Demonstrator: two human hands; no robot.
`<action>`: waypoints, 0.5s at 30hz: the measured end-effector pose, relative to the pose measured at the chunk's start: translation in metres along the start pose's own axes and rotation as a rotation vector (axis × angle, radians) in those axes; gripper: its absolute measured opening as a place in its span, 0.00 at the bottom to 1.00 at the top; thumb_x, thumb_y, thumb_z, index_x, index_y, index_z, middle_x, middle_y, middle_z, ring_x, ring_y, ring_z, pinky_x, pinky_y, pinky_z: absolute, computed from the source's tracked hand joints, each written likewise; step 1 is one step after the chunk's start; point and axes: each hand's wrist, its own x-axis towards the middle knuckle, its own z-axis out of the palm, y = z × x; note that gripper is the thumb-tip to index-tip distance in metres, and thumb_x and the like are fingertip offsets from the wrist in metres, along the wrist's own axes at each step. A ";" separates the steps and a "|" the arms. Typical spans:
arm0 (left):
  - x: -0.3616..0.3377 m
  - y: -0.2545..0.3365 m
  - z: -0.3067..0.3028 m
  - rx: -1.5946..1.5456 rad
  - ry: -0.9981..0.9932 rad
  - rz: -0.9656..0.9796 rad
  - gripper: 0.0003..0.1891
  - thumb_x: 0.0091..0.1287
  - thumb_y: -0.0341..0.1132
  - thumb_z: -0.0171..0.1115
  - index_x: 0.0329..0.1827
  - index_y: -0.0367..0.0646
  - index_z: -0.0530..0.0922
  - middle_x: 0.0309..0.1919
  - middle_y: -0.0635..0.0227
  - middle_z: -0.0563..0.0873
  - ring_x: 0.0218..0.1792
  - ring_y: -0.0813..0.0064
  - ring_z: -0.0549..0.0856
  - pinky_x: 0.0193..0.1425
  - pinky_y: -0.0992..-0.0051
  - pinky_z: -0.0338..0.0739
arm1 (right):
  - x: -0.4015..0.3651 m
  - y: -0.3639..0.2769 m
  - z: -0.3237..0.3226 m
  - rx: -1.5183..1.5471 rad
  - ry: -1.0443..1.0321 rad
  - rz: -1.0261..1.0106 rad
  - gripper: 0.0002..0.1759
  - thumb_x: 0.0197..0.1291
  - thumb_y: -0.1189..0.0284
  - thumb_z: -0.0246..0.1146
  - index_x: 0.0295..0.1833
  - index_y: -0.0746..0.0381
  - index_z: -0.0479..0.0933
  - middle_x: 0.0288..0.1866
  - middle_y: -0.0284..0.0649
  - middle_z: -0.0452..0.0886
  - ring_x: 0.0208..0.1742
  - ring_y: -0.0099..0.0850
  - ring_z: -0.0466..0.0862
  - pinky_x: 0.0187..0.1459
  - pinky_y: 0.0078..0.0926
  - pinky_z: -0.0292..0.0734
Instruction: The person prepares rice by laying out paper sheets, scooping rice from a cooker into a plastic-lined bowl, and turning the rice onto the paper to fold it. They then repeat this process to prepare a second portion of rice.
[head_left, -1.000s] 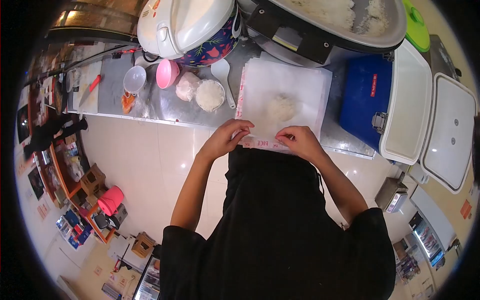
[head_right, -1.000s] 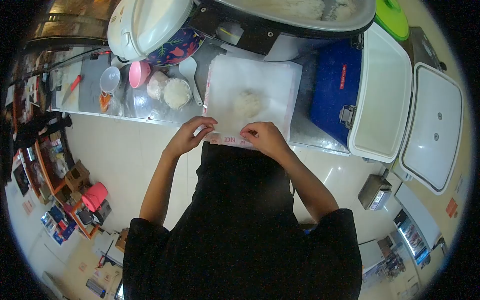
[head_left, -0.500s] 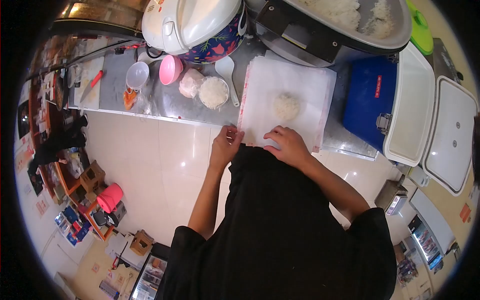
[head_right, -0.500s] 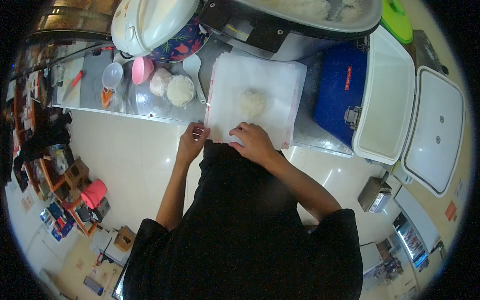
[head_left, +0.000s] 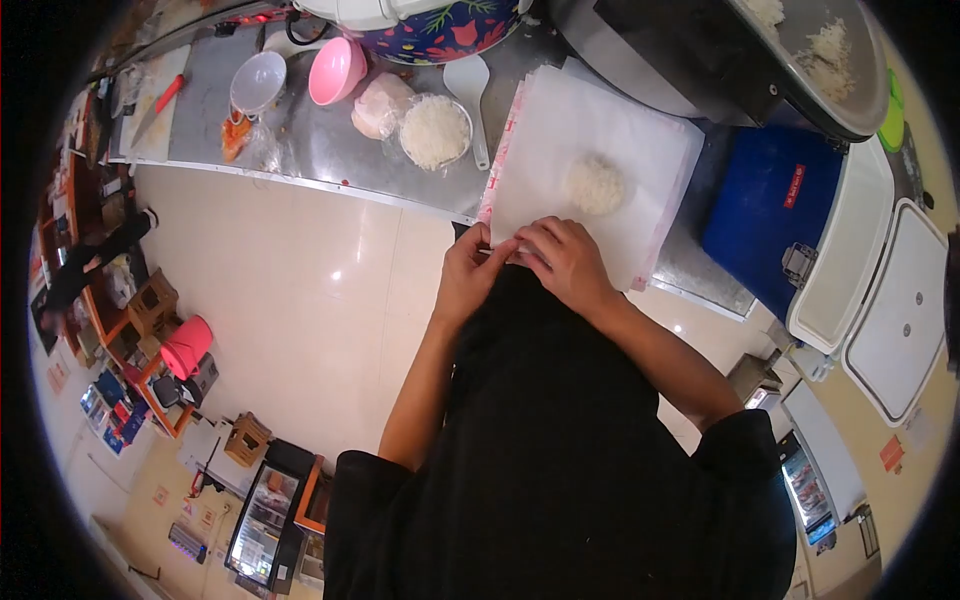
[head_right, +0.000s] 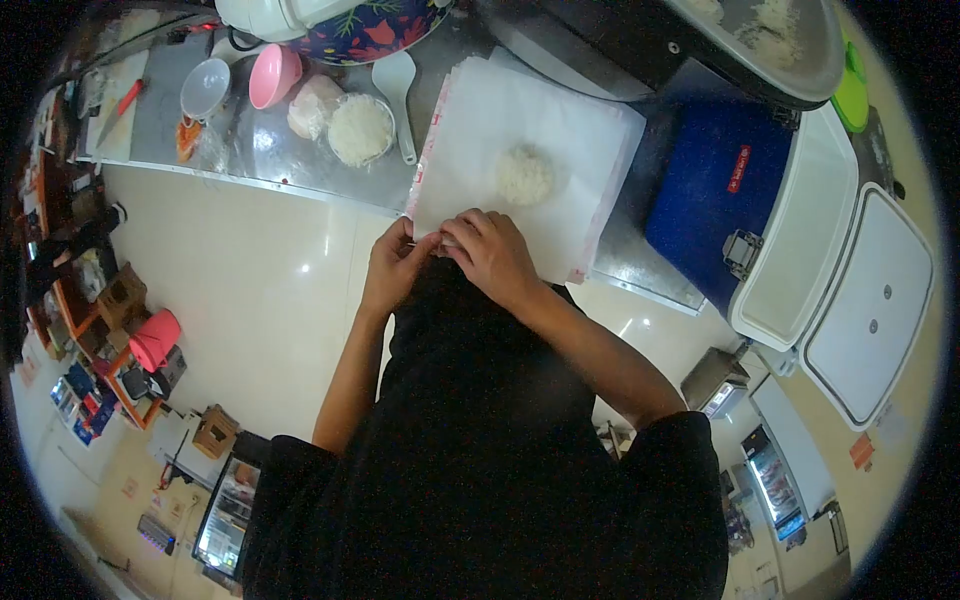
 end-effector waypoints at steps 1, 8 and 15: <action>0.001 -0.004 0.001 -0.021 -0.011 0.010 0.07 0.73 0.32 0.66 0.40 0.37 0.80 0.34 0.70 0.87 0.36 0.83 0.84 0.40 0.80 0.78 | 0.001 0.002 0.000 0.007 0.004 0.006 0.14 0.55 0.73 0.73 0.48 0.59 0.82 0.45 0.37 0.82 0.44 0.40 0.82 0.47 0.37 0.78; 0.005 -0.002 0.004 -0.204 -0.031 0.008 0.06 0.71 0.28 0.67 0.43 0.37 0.78 0.38 0.70 0.86 0.37 0.82 0.84 0.43 0.80 0.80 | 0.002 -0.002 -0.006 0.071 0.028 0.082 0.07 0.58 0.76 0.71 0.43 0.62 0.84 0.37 0.39 0.85 0.39 0.37 0.85 0.42 0.32 0.79; 0.000 0.018 0.014 -0.357 0.057 0.136 0.17 0.72 0.23 0.62 0.62 0.39 0.72 0.51 0.66 0.78 0.49 0.75 0.83 0.52 0.74 0.83 | 0.012 -0.007 -0.015 0.449 -0.049 0.459 0.06 0.62 0.75 0.71 0.41 0.65 0.82 0.35 0.39 0.86 0.33 0.27 0.86 0.36 0.24 0.80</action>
